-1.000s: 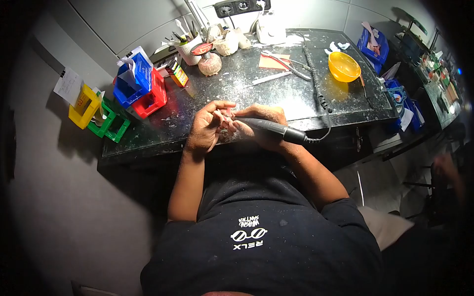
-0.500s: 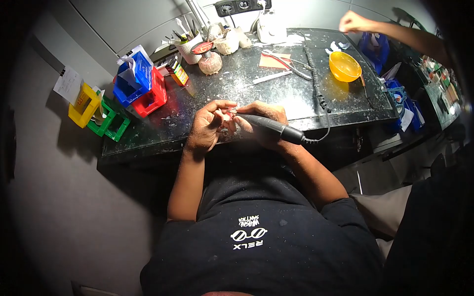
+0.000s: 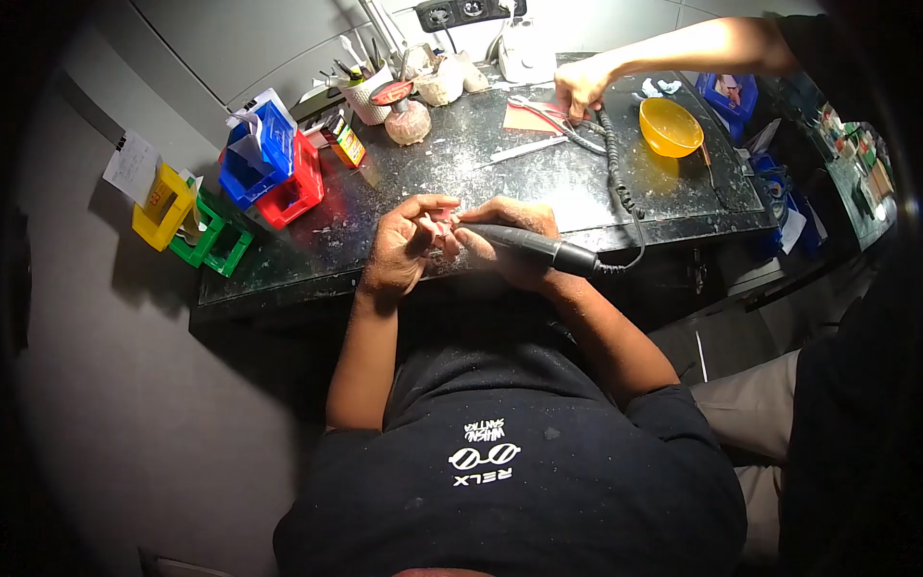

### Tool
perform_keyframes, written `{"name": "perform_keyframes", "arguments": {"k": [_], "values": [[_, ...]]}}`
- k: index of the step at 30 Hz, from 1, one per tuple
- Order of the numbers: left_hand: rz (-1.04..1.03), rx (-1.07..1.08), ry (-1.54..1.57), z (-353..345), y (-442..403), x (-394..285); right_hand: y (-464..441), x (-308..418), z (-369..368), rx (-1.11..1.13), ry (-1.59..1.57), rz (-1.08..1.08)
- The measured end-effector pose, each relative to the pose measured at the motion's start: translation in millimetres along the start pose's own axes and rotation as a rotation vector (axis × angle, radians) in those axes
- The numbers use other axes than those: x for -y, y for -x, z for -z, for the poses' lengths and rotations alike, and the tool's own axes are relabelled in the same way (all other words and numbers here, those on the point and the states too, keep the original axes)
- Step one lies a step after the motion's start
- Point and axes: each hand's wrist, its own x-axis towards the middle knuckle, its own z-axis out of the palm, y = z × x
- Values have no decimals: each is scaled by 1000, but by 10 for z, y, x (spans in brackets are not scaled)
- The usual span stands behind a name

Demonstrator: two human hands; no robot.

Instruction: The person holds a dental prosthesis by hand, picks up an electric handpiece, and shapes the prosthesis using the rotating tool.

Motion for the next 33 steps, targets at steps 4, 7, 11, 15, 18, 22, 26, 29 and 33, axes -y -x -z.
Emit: {"name": "perform_keyframes", "arguments": {"k": [4,7,11,15,18,22,26,29,33], "values": [[-94,-12,-64,-10,-7,25,1,13,-2,-3,-5,-20],[-80,6,-43,-23,5,-6,17,7,23,10,-39,9],[-12,-48,-48,-109,8,-78,37,-17,68,-101,-88,-10],[-82,-36,-79,-126,35,-69,29,-9,101,-101,-112,10],[-95,-65,-102,-129,43,-33,41,-15,106,-45,-135,-32],[-119,-71,-100,-132,55,-22,25,6,94,-34,-125,7],[-93,-107,-69,-155,66,-42,28,3,73,-20,-8,50],[-120,-82,-129,-153,65,-46,22,4,79,19,34,47],[-96,-114,-103,-143,57,-19,36,6,52,-35,-46,16]]}}
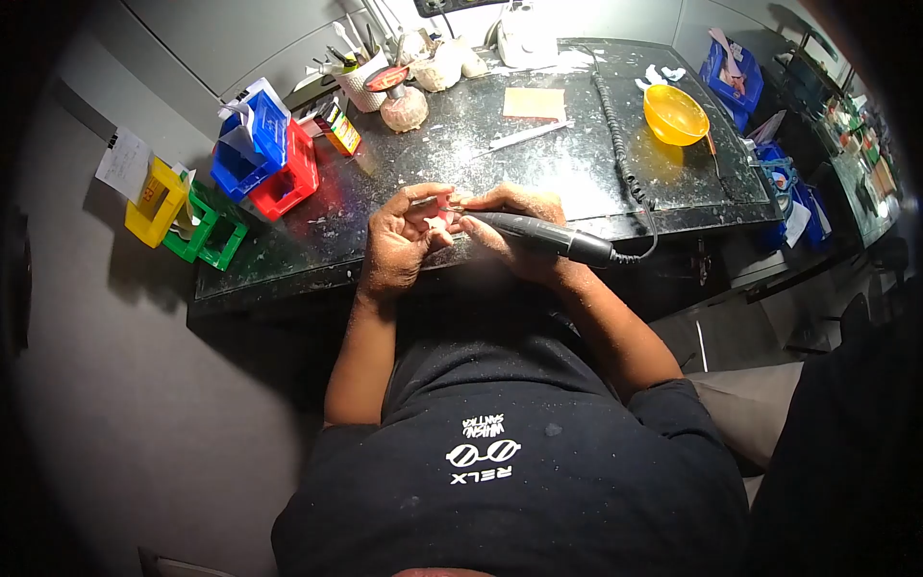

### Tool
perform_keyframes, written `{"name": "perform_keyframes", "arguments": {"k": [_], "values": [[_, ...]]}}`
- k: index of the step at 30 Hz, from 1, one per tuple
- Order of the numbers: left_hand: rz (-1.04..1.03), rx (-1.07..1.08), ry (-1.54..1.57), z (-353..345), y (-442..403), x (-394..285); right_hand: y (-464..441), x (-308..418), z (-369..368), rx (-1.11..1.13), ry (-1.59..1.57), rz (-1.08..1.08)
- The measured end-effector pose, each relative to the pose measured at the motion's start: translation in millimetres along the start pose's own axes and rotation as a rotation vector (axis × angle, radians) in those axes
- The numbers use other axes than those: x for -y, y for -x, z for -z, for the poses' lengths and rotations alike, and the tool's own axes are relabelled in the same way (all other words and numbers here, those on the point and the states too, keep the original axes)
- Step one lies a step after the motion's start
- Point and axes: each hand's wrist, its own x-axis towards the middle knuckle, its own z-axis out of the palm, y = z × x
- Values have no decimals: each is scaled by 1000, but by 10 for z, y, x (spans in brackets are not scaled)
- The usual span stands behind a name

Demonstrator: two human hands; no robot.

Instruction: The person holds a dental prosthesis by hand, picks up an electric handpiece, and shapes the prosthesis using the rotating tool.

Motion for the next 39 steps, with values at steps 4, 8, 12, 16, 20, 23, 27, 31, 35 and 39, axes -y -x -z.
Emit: {"name": "perform_keyframes", "arguments": {"k": [4,8,12,16,20,23,27,31,35,39], "values": [[-30,15,-44,-2,-6,5,-20,21,26,47,46,24],[-2,4,-14,-20,2,-41,-17,5,19,43,54,37],[-13,7,-26,-22,2,-36,-16,-1,13,57,64,52],[-18,8,-47,-10,-4,-21,-17,13,13,38,47,30],[6,20,-25,-14,-10,-34,-18,27,25,74,73,14],[-40,15,-1,-7,-5,-1,-7,3,-12,1,15,-20],[-15,5,-27,-15,-5,-27,-7,-8,-5,29,13,5],[-14,7,-3,-45,-17,-50,-12,14,9,47,33,5],[2,-12,-2,-22,3,-25,-10,5,-12,15,37,-1],[1,13,1,-13,-19,-16,-24,27,16,51,80,31]]}}
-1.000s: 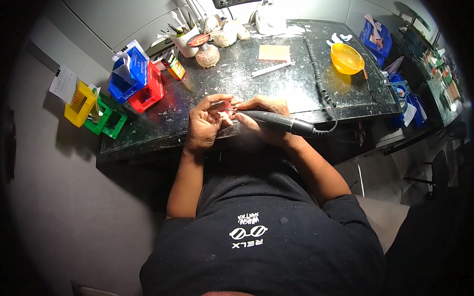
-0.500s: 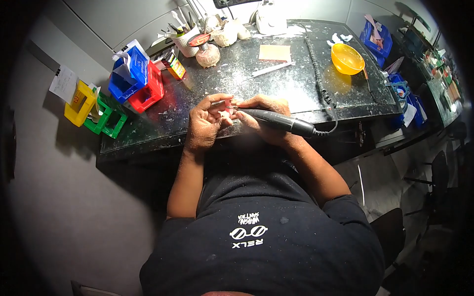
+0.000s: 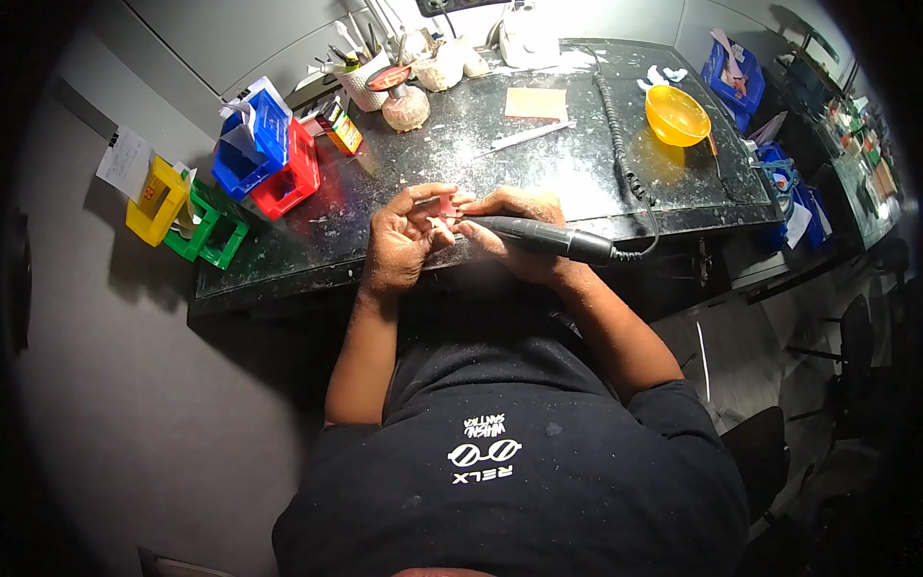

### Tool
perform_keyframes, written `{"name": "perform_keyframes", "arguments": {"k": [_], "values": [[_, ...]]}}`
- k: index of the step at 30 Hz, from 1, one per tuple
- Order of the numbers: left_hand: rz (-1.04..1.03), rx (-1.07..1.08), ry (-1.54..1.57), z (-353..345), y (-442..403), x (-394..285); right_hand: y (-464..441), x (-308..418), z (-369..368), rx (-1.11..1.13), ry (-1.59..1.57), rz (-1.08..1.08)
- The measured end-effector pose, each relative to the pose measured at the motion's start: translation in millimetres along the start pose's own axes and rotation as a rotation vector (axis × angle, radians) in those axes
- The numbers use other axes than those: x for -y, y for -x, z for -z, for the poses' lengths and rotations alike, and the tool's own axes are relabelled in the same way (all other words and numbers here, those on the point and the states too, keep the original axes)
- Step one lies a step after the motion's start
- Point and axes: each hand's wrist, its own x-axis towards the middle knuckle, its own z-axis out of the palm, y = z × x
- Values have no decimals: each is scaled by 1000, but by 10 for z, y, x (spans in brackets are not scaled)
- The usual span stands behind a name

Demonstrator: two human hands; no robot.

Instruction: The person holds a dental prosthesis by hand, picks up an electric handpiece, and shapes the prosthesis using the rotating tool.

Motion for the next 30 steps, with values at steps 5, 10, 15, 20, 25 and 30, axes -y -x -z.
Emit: {"name": "perform_keyframes", "arguments": {"k": [5,10,15,20,25,30], "values": [[-36,-12,-17,-7,23,14,16,-20,-36,-56,-26,-38],[-17,9,-49,-30,16,-46,12,-39,-15,-14,-51,-4],[-23,3,-35,-18,12,-40,16,1,0,-12,-13,-41],[-36,2,1,-5,12,0,15,-34,-43,-48,-26,-21],[3,-19,19,-39,3,-41,13,-44,-23,-10,-29,10],[-1,-16,11,7,7,-4,22,-30,-25,1,-34,-58]]}}
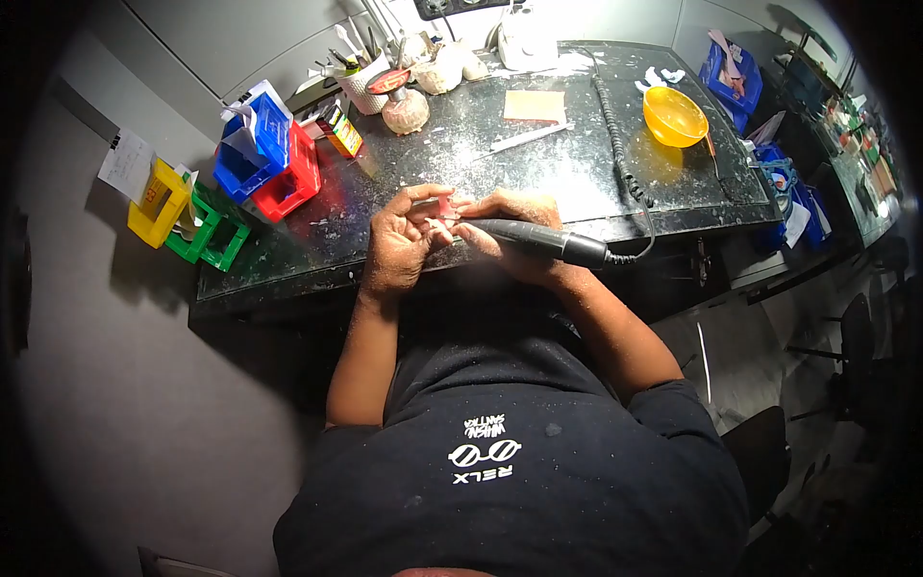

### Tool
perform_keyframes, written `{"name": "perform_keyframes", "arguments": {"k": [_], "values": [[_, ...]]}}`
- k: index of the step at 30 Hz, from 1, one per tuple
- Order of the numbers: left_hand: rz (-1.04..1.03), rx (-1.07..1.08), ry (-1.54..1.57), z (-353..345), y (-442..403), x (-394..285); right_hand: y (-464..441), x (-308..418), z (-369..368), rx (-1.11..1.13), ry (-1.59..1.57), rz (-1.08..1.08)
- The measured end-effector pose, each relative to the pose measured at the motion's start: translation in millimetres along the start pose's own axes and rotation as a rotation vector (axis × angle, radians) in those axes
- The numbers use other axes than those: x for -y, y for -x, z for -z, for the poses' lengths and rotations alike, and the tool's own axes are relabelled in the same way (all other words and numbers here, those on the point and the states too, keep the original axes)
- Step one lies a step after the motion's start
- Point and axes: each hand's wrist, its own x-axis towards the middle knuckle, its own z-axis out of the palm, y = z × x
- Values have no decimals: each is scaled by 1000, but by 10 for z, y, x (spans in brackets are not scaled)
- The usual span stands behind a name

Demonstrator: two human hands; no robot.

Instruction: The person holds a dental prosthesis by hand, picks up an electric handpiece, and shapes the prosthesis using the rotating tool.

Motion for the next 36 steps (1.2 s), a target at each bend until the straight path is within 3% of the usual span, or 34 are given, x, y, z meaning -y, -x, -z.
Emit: {"name": "perform_keyframes", "arguments": {"k": [6,9,12,23,27,29,34,36], "values": [[-6,15,-32,5,1,-20,-4,17,1,-10,16,-13],[-17,43,-49,12,-1,-32,-10,8,6,27,16,80],[-11,36,-35,15,-3,-37,-7,-31,-31,-76,-28,26],[4,27,-8,23,-8,-15,-14,6,18,37,60,115],[-14,15,7,0,-17,-24,-24,-6,-14,-94,-40,81],[-10,7,5,-6,-18,-30,-20,19,23,26,48,120],[-2,15,37,21,-13,-14,-10,5,-22,-107,-57,58],[-2,20,27,36,-17,1,-8,7,13,10,28,87]]}}
